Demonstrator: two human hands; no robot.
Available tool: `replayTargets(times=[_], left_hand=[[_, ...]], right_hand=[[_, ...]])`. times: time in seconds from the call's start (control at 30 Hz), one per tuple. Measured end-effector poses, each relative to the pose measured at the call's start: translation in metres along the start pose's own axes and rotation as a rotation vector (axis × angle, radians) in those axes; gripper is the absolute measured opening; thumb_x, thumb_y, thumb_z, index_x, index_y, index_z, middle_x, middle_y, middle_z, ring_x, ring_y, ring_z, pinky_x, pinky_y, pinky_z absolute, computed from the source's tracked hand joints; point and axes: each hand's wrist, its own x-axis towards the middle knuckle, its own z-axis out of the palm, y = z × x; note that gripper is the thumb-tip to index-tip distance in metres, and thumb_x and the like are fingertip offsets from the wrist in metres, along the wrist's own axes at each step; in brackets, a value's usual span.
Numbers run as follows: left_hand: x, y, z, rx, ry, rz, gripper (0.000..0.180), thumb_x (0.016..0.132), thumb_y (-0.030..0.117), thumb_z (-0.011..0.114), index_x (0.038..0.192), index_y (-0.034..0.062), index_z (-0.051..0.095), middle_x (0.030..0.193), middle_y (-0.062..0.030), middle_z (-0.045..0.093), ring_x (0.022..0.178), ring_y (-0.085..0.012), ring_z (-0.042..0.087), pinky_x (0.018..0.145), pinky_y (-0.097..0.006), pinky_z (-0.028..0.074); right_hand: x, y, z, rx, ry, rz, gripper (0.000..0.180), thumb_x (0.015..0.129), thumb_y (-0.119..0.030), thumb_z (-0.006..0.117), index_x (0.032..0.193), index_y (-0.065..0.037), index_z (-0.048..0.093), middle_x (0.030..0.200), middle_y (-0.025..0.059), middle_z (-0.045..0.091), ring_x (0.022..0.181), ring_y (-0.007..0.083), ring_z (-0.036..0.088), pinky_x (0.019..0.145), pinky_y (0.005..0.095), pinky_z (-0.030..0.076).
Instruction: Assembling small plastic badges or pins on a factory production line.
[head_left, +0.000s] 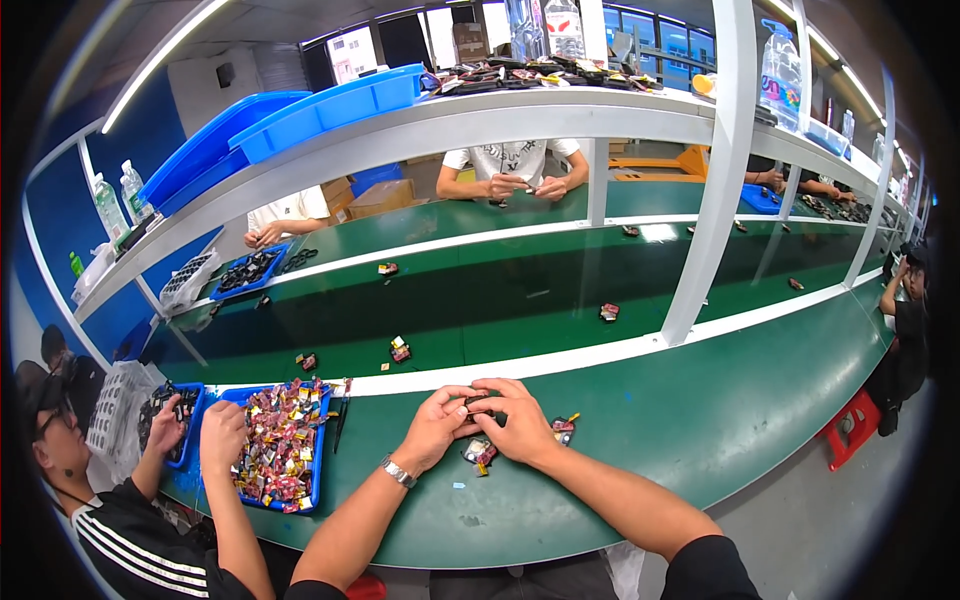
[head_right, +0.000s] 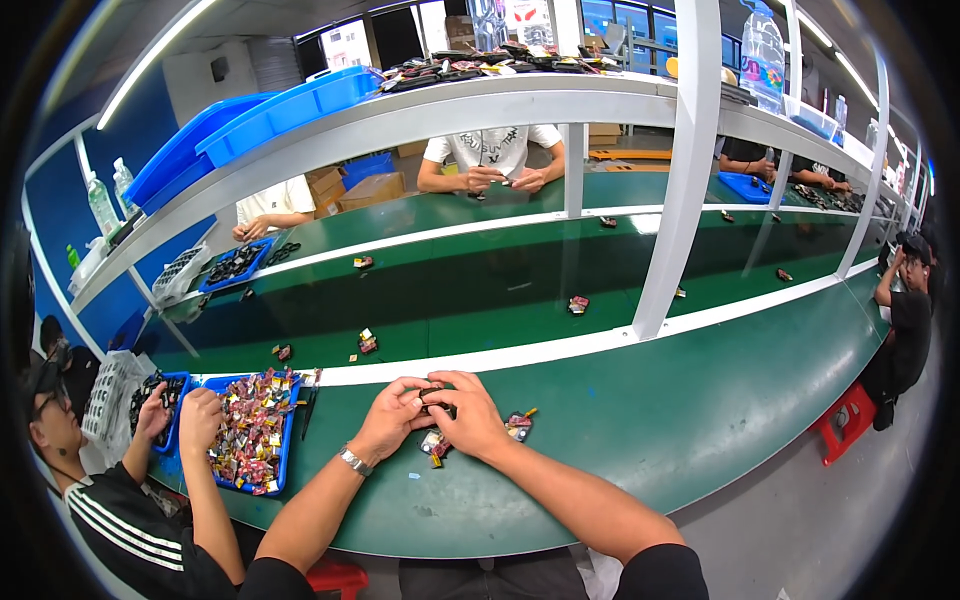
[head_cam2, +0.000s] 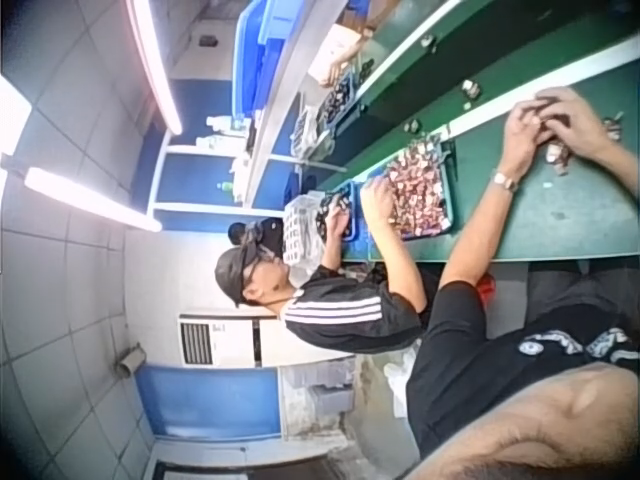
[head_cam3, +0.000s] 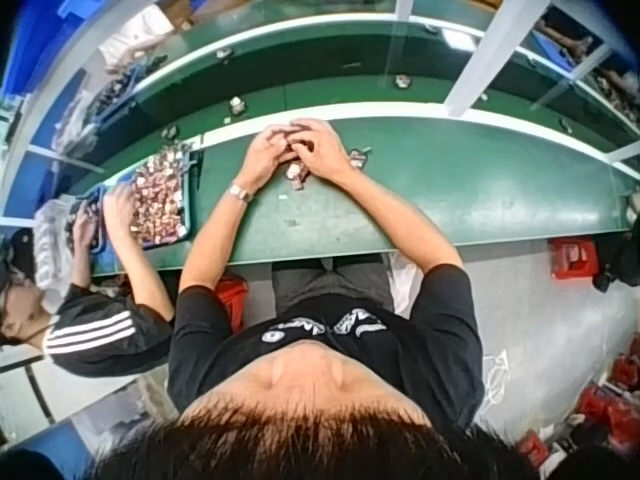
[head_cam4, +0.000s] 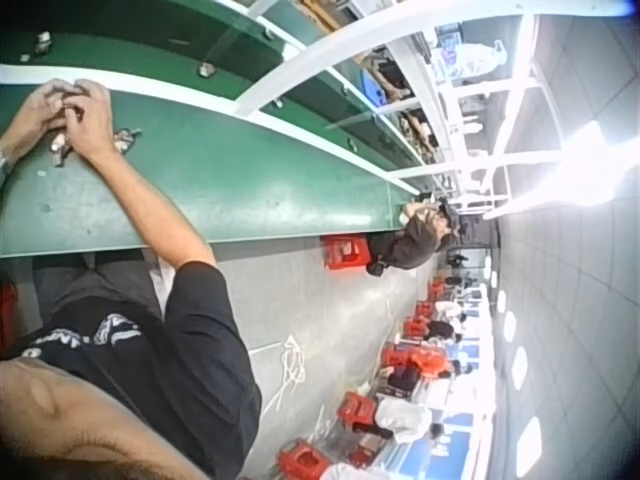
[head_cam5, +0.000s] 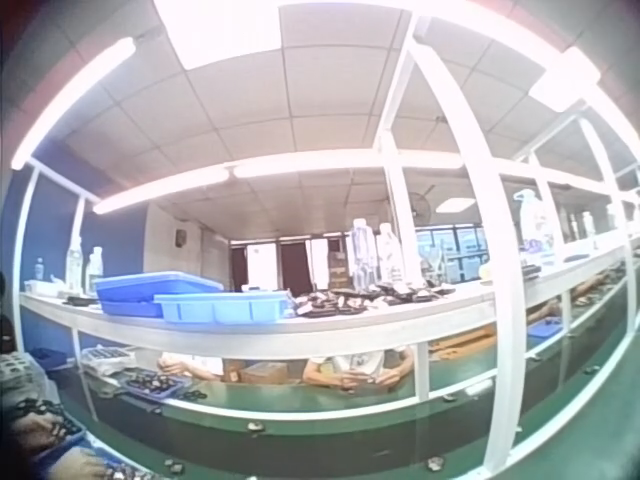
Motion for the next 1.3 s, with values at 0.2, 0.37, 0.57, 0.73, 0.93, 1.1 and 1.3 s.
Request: replayTargets(times=[0.2,0.37,0.57,0.73,0.93,1.1,1.3], left_hand=[[0.002,-0.001,-0.001,-0.010,0.011,0.006,0.024,0.099,0.006,0.052,0.122,0.0022,0.048,0.124,-0.0135,0.060,0.112,-0.0202,0.062,0.096,-0.036,0.055],[0.002,-0.007,-0.002,0.023,0.032,0.024,0.023,0.100,0.004,0.049,0.123,0.0013,0.048,0.123,-0.0133,0.060,0.112,-0.0201,0.062,0.097,-0.036,0.055],[0.004,-0.004,0.002,0.042,0.090,0.046,0.023,0.101,0.003,0.045,0.124,0.0007,0.047,0.122,-0.0136,0.060,0.112,-0.0206,0.062,0.098,-0.037,0.054],[0.002,-0.002,0.005,0.025,0.065,0.017,0.025,0.101,0.004,0.045,0.126,0.0008,0.045,0.119,-0.0140,0.062,0.111,-0.0208,0.063,0.097,-0.038,0.055],[0.003,-0.002,0.005,0.036,0.073,0.017,0.024,0.101,0.004,0.045,0.125,0.0008,0.046,0.118,-0.0129,0.062,0.109,-0.0199,0.063,0.095,-0.037,0.056],[0.003,-0.003,0.006,0.037,0.076,0.005,0.024,0.101,0.004,0.046,0.125,0.0015,0.047,0.117,-0.0118,0.063,0.108,-0.0188,0.063,0.094,-0.036,0.056],[0.002,-0.002,0.007,0.020,0.082,0.019,0.024,0.100,0.006,0.049,0.124,0.0016,0.048,0.116,-0.0105,0.064,0.105,-0.0177,0.064,0.091,-0.035,0.056]], right_hand=[[0.001,0.006,0.005,0.068,-0.009,0.031,0.019,0.080,-0.006,0.069,0.098,-0.009,0.075,0.129,0.0067,0.062,0.123,0.0285,0.052,0.103,0.0395,0.044],[0.001,0.003,0.005,0.066,-0.027,-0.001,0.020,0.081,-0.006,0.067,0.100,-0.008,0.074,0.132,0.0078,0.059,0.125,0.0297,0.050,0.105,0.0407,0.043],[0.001,0.002,0.003,-0.002,-0.010,-0.034,0.022,0.084,-0.007,0.066,0.105,-0.007,0.072,0.129,0.0094,0.059,0.124,0.0302,0.050,0.103,0.0404,0.044],[0.007,-0.008,0.001,-0.027,0.132,-0.076,0.013,0.079,-0.003,0.069,0.092,-0.005,0.068,0.105,0.0080,0.062,0.101,0.0280,0.059,0.085,0.0383,0.050],[0.006,-0.006,0.002,-0.141,0.161,-0.196,0.015,0.077,-0.002,0.070,0.091,-0.004,0.066,0.098,0.0082,0.061,0.091,0.0269,0.060,0.077,0.0370,0.051],[0.005,-0.009,0.001,-0.162,0.147,-0.172,0.017,0.077,-0.003,0.072,0.093,-0.004,0.066,0.096,0.0089,0.060,0.090,0.0271,0.061,0.077,0.0366,0.052],[0.004,-0.007,0.003,-0.187,0.155,-0.181,0.019,0.076,-0.004,0.074,0.094,-0.003,0.066,0.095,0.0093,0.059,0.089,0.0266,0.061,0.076,0.0363,0.052]])
